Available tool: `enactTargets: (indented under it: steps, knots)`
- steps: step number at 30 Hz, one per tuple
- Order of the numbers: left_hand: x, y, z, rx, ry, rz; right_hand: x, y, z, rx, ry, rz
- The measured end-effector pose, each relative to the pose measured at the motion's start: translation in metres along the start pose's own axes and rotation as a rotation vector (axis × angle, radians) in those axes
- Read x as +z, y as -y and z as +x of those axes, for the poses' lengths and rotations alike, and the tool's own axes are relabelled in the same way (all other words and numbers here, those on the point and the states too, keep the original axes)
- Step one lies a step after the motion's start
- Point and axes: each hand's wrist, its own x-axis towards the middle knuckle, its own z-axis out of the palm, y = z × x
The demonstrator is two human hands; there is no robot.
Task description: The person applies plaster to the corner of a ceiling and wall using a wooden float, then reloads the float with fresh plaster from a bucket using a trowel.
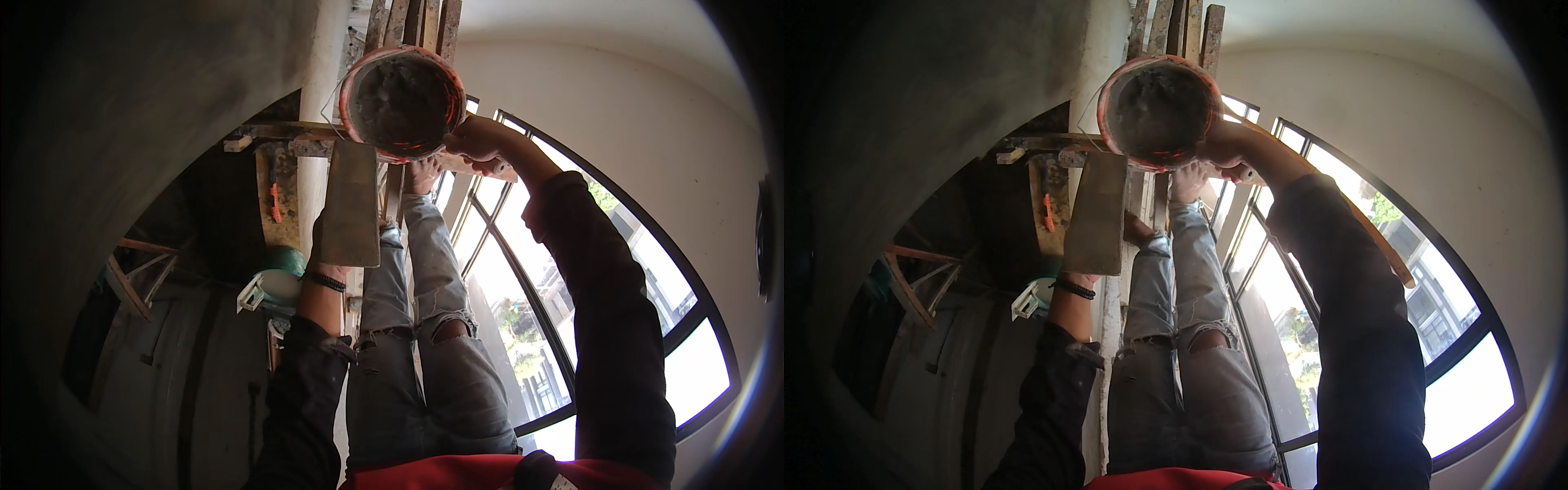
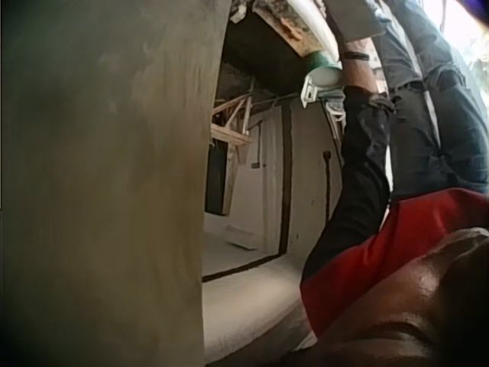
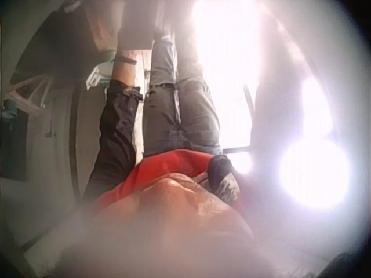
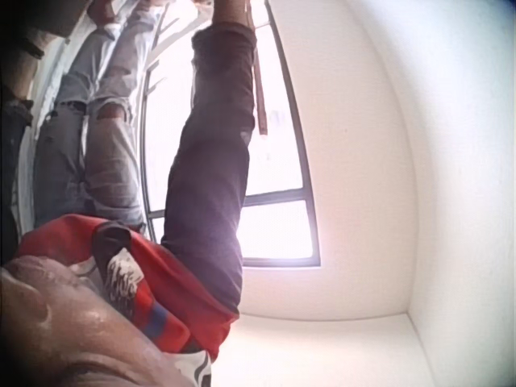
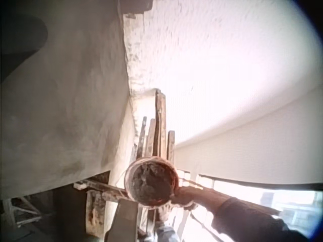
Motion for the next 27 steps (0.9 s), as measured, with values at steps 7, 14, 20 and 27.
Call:
enactTargets:
  steps: [7, 14, 20, 27]
  knots:
    - [-0.012, -0.02, 0.015, -0.111, -0.107, 0.205, 0.025, -0.068, 0.029, -0.061, 0.038, 0.416]
    - [0.016, -0.036, 0.032, -0.032, -0.116, 0.285, 0.048, -0.133, 0.021, -0.206, 0.01, 0.465]
    - [0.017, -0.034, 0.054, 0.0, -0.046, 0.21, 0.092, -0.141, -0.059, -0.316, -0.017, 0.615]
    - [0.035, -0.012, 0.069, -0.075, 0.159, 0.148, 0.178, -0.066, -0.192, -0.48, -0.525, 0.387]
